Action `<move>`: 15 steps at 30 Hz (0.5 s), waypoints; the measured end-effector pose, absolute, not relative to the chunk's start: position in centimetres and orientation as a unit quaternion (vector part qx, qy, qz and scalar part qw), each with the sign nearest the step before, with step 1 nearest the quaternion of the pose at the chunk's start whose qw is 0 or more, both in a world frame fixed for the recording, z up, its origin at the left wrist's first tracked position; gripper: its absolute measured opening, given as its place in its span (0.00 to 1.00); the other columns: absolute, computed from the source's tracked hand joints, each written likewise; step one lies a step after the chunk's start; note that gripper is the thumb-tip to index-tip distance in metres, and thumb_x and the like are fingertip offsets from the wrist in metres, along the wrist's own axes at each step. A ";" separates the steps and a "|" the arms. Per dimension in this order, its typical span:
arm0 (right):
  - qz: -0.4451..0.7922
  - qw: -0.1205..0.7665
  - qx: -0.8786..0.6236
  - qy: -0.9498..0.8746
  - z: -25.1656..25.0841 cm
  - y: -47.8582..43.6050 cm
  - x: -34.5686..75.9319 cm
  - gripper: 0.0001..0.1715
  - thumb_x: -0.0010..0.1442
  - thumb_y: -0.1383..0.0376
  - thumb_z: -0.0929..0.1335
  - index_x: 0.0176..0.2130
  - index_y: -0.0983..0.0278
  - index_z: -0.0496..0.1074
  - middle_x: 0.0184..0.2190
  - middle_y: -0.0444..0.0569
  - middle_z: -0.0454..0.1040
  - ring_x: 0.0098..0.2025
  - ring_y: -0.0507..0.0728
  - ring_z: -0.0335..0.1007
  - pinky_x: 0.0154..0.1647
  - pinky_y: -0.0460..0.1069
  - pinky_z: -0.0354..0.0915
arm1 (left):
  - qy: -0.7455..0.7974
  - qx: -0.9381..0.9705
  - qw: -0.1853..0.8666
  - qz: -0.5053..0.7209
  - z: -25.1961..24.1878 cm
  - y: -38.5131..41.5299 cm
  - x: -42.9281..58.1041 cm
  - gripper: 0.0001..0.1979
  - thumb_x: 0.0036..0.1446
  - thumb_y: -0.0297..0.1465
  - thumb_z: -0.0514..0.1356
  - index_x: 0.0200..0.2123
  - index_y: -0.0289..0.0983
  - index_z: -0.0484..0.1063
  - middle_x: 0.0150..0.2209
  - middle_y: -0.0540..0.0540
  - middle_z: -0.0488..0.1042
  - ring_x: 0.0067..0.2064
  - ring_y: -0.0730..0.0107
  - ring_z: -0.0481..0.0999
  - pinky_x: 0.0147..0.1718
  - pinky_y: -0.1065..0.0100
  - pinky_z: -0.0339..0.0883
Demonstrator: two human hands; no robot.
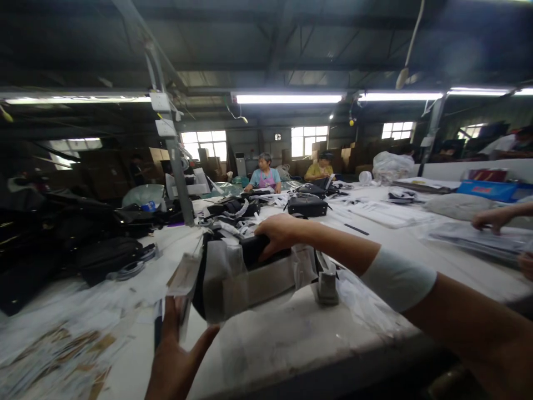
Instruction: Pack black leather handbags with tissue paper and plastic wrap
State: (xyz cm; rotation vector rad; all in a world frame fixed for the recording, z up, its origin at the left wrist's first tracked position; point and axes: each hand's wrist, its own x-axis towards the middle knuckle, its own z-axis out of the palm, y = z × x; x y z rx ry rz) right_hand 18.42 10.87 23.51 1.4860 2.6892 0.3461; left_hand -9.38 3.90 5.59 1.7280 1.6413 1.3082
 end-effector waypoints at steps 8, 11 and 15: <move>0.071 -0.016 0.576 0.815 29.4 5.7 25.5 0.33 0.46 0.38 0.71 0.37 0.62 0.79 0.28 0.45 0.76 0.29 0.54 0.68 0.26 0.46 0.53 | 0.399 0.596 0.448 0.533 12.8 7.2 -1.2 0.52 0.48 0.45 0.70 0.69 0.51 0.44 0.61 0.43 0.69 0.60 0.52 0.69 0.60 0.53 0.61; 0.051 -0.021 0.624 0.780 30.3 3.3 29.2 0.32 0.48 0.39 0.71 0.37 0.63 0.79 0.27 0.44 0.75 0.28 0.54 0.69 0.27 0.46 0.55 | 0.351 0.609 0.501 0.505 13.3 7.8 2.5 0.51 0.49 0.45 0.70 0.69 0.51 0.44 0.61 0.42 0.69 0.61 0.52 0.69 0.62 0.51 0.57; 0.067 -0.018 0.716 0.694 30.0 0.7 35.7 0.32 0.48 0.38 0.71 0.38 0.62 0.80 0.30 0.45 0.77 0.32 0.56 0.72 0.30 0.46 0.58 | 0.310 0.618 0.541 0.479 12.3 8.4 6.6 0.46 0.54 0.46 0.67 0.69 0.51 0.44 0.64 0.40 0.64 0.65 0.51 0.62 0.64 0.47 0.51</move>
